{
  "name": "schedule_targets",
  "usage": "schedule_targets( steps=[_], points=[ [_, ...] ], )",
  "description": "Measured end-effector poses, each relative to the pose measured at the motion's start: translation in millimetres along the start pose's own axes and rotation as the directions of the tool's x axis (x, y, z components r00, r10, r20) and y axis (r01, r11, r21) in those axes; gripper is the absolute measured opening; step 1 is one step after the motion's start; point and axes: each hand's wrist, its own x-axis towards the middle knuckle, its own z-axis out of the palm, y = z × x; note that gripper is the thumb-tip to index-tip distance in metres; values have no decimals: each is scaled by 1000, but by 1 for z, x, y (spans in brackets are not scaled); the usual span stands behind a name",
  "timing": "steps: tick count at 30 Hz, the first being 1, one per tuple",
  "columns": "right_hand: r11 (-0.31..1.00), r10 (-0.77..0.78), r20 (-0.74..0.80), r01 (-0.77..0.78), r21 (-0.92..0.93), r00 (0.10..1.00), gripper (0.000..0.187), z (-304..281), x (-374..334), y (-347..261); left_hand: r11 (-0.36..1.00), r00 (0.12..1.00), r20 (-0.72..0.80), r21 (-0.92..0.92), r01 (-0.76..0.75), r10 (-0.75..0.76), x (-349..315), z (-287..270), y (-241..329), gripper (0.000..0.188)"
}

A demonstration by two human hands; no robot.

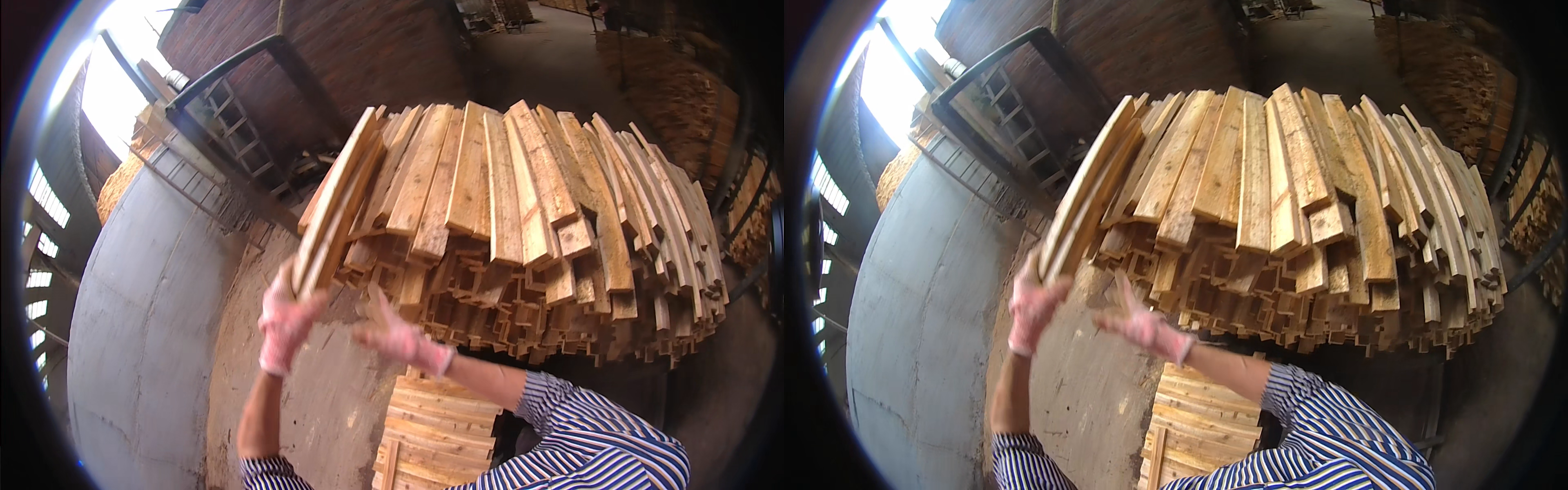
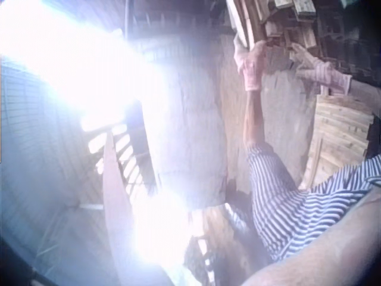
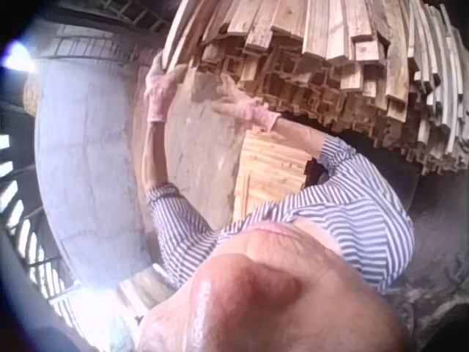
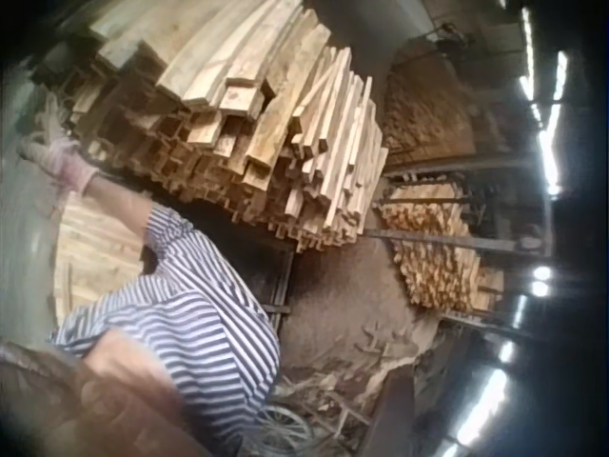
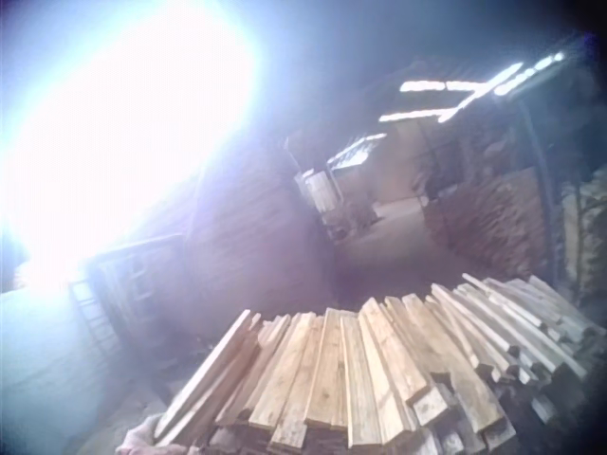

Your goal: The person repeatedly picks up wooden planks from a large pile and places them onto a wooden pallet on the floor. The person wears pink gloves and a striped shirt while organizing the planks into a neat stack.

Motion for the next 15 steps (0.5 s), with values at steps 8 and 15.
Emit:
schedule_targets(
  steps=[8,15],
  points=[
    [938,125,-11,-115,328,992,74,55,34,89,703,950,-112,699,-133,290,-250,22,-102,93],
    [971,216,-39,-219,-96,976,104,84,-91,191,746,940,36,-599,291,-338,-287,9,-219,97]
  ],
)
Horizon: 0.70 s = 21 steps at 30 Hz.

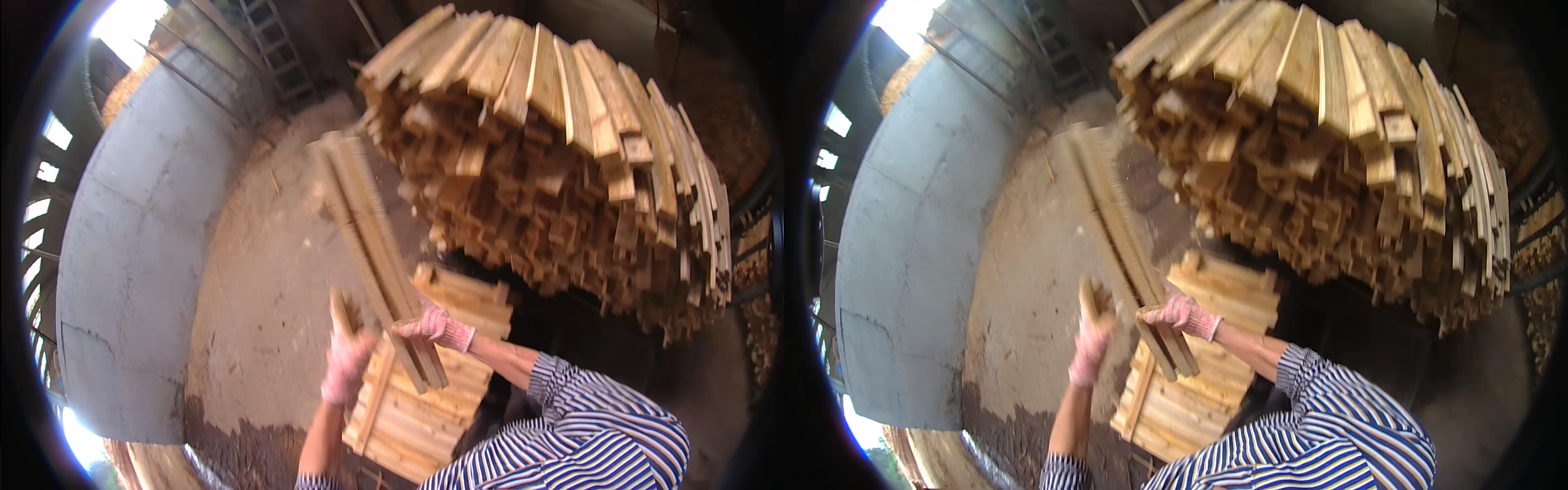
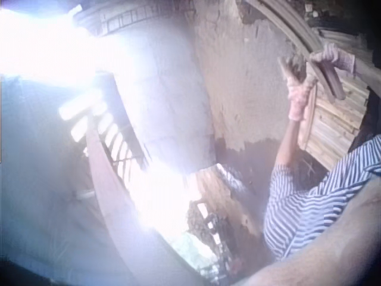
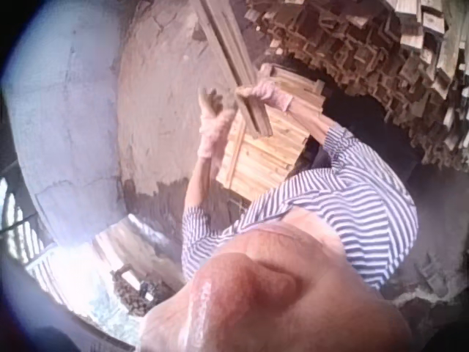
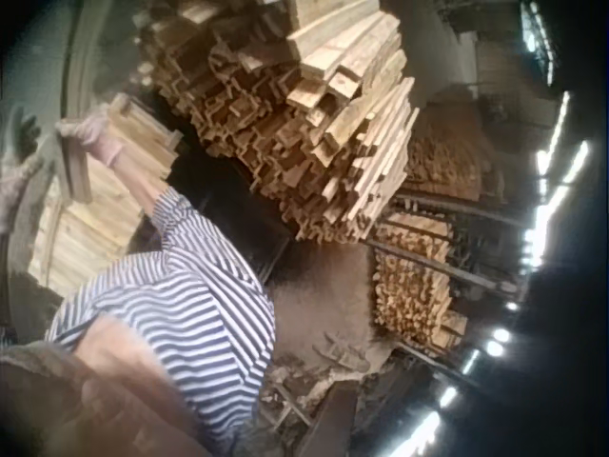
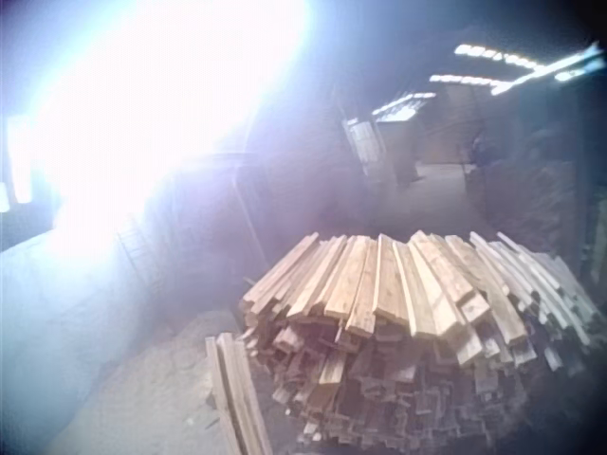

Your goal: The person repeatedly picks up wooden planks from a large pile and places them onto a wooden pallet on the floor. The person wears pink gloves and a striped shirt while organizing the planks into a neat stack.

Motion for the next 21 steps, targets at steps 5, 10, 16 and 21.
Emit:
schedule_targets(
  steps=[5,10,16,21],
  points=[
    [814,-104,-15,77,-576,994,116,-8,-34,87,889,992,124,-452,66,-11,35,5,-59,81],
    [810,215,117,-110,-577,969,95,-30,-19,196,984,1000,17,-178,-11,14,-17,-24,-203,67],
    [526,425,-41,-283,-802,904,109,-100,-10,315,909,924,155,-183,375,-350,-10,-20,-380,51],
    [478,471,18,-238,-846,882,125,-108,15,275,928,983,55,-325,185,-177,17,-18,-424,50]
  ],
)
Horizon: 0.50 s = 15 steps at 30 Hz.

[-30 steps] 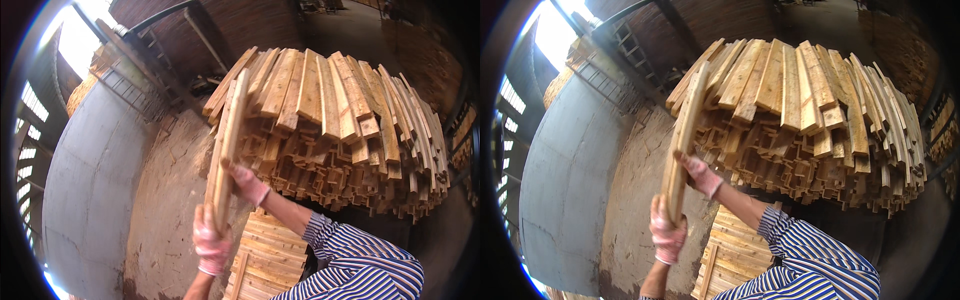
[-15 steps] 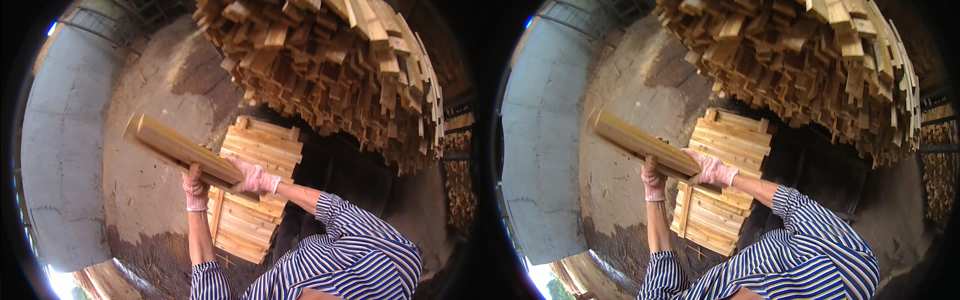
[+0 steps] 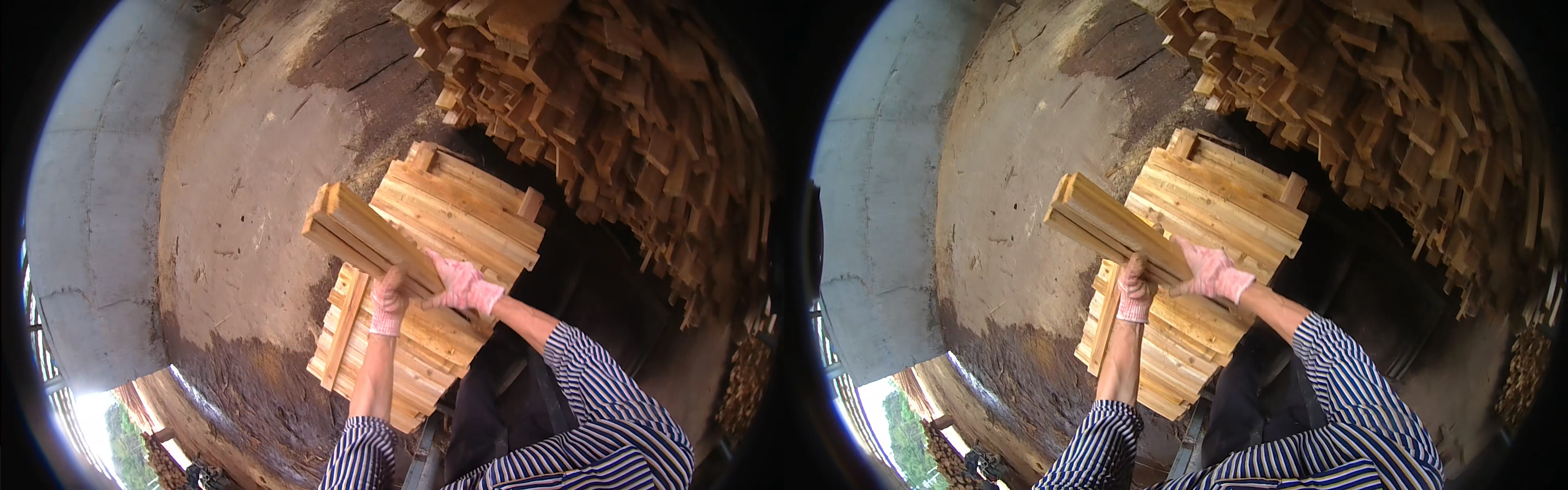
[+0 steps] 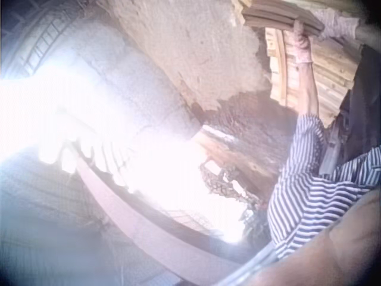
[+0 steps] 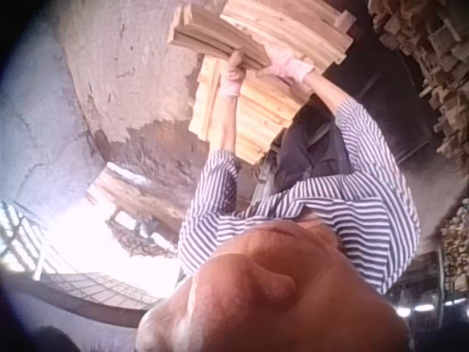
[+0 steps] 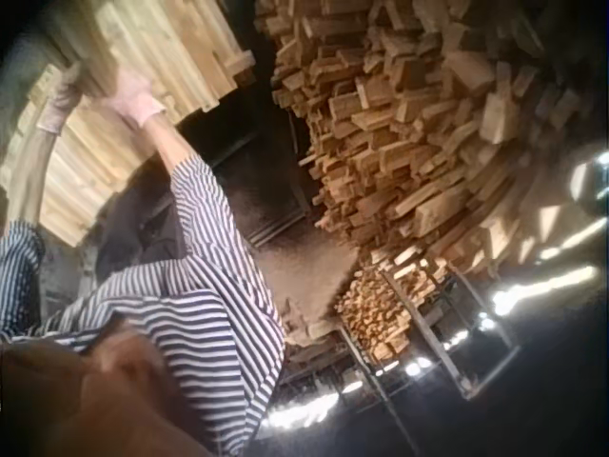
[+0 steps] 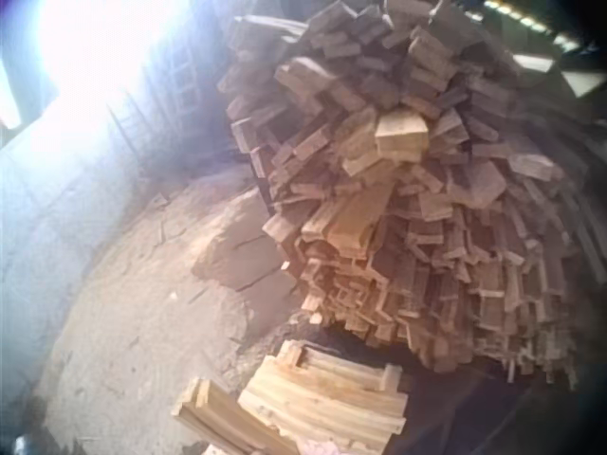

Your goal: The person repeatedly picks up wooden planks from a large pile and places them onto a wooden pallet on the floor. The person wears pink gloves and a striped shirt while organizing the planks into a neat stack.

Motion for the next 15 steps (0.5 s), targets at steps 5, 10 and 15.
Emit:
schedule_targets(
  steps=[5,10,15],
  points=[
    [991,20,-244,13,134,969,122,17,-10,64,891,989,20,-431,140,-146,32,68,-18,55],
    [890,-6,-242,115,442,970,85,-34,27,119,735,842,-251,-639,227,-479,60,70,-78,63],
    [966,84,-348,-162,-201,934,76,-137,109,195,823,767,-432,-527,213,-475,99,69,-121,77]
  ],
)
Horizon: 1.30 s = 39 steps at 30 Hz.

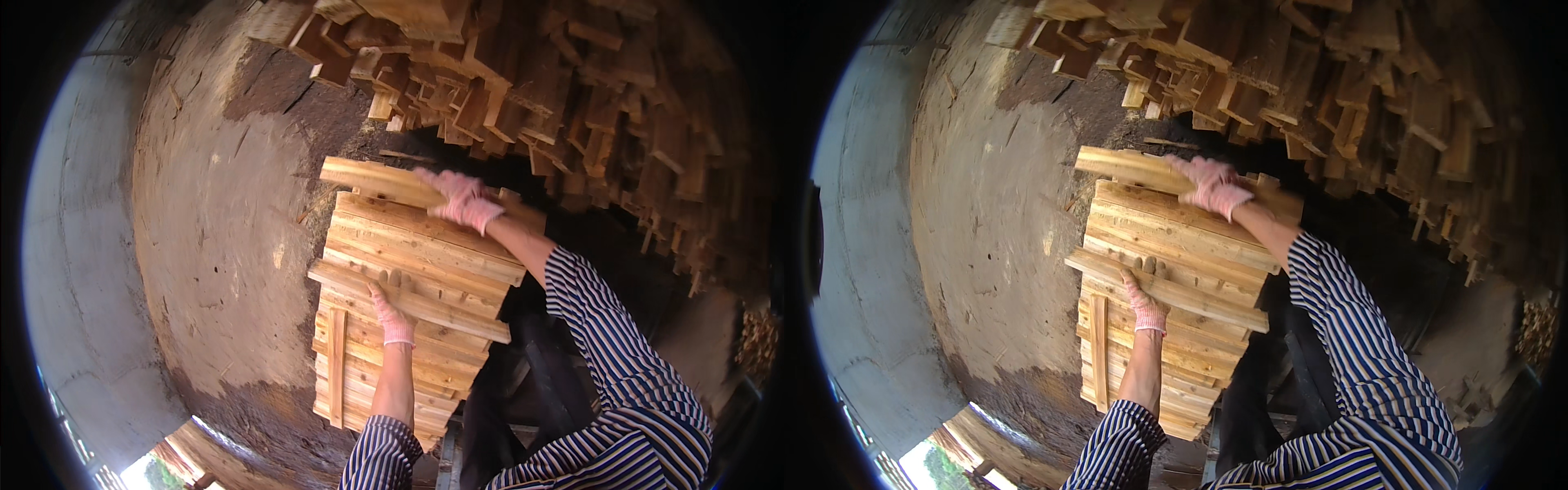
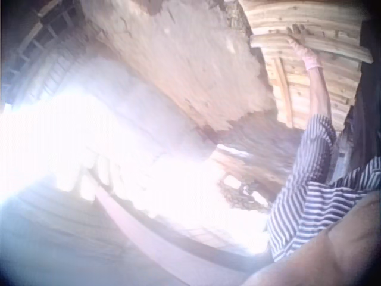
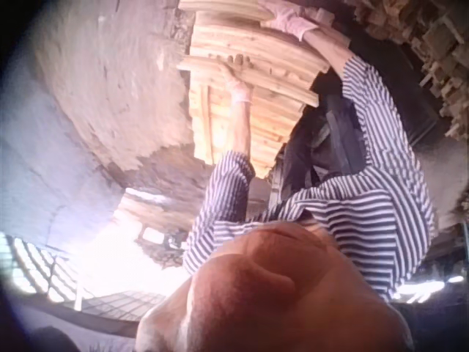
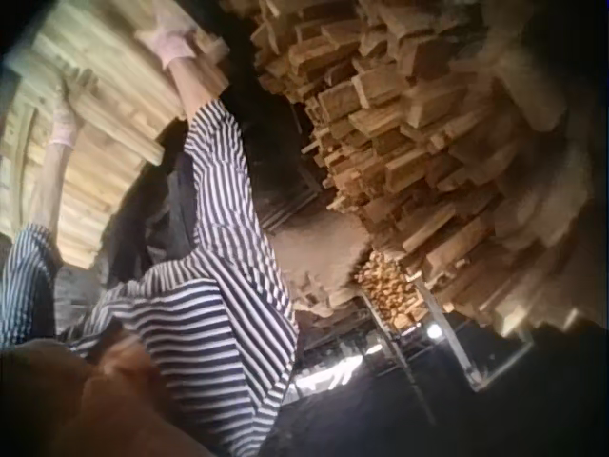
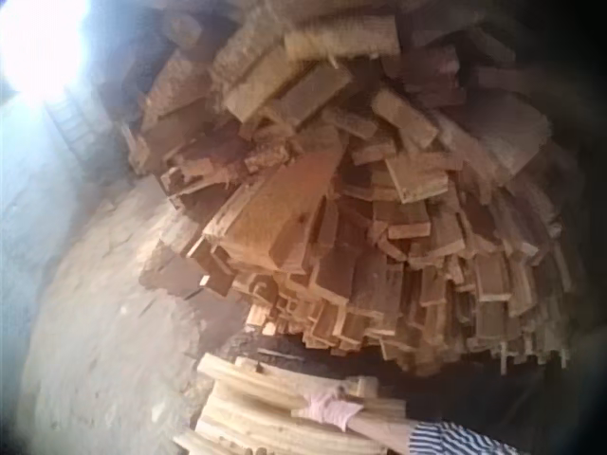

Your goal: The person repeatedly picks up wooden planks from a large pile and places them onto a wooden pallet on the floor. The person wears pink gloves and a striped shirt while organizing the planks into a neat stack.

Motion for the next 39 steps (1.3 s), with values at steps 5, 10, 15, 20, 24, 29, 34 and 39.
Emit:
schedule_targets(
  steps=[5,10,15,20,24,29,34,39],
  points=[
    [964,14,-118,-44,-262,993,70,76,25,21,970,969,240,-214,113,-60,41,-47,-7,57],
    [976,84,-15,-86,-202,996,81,63,18,40,984,984,-40,-49,172,-174,23,9,1,62],
    [997,-73,306,61,49,949,99,4,-92,-43,994,998,59,-99,37,-32,-38,92,56,60],
    [964,-190,321,114,240,928,107,-69,-205,-130,960,904,364,-241,-142,225,-140,161,173,55],
    [939,-225,93,191,286,970,98,-153,-241,-181,912,678,625,-145,-384,386,-254,241,235,81],
    [641,-244,-408,462,612,880,97,-254,-294,-221,678,291,806,-177,-713,516,-385,388,302,99],
    [152,15,-614,606,781,789,91,-336,-328,-251,-186,-45,897,42,-982,441,-438,506,304,74],
    [187,210,-777,755,628,594,82,-388,-348,-229,-626,184,943,322,-710,277,-447,602,303,72]
  ],
)
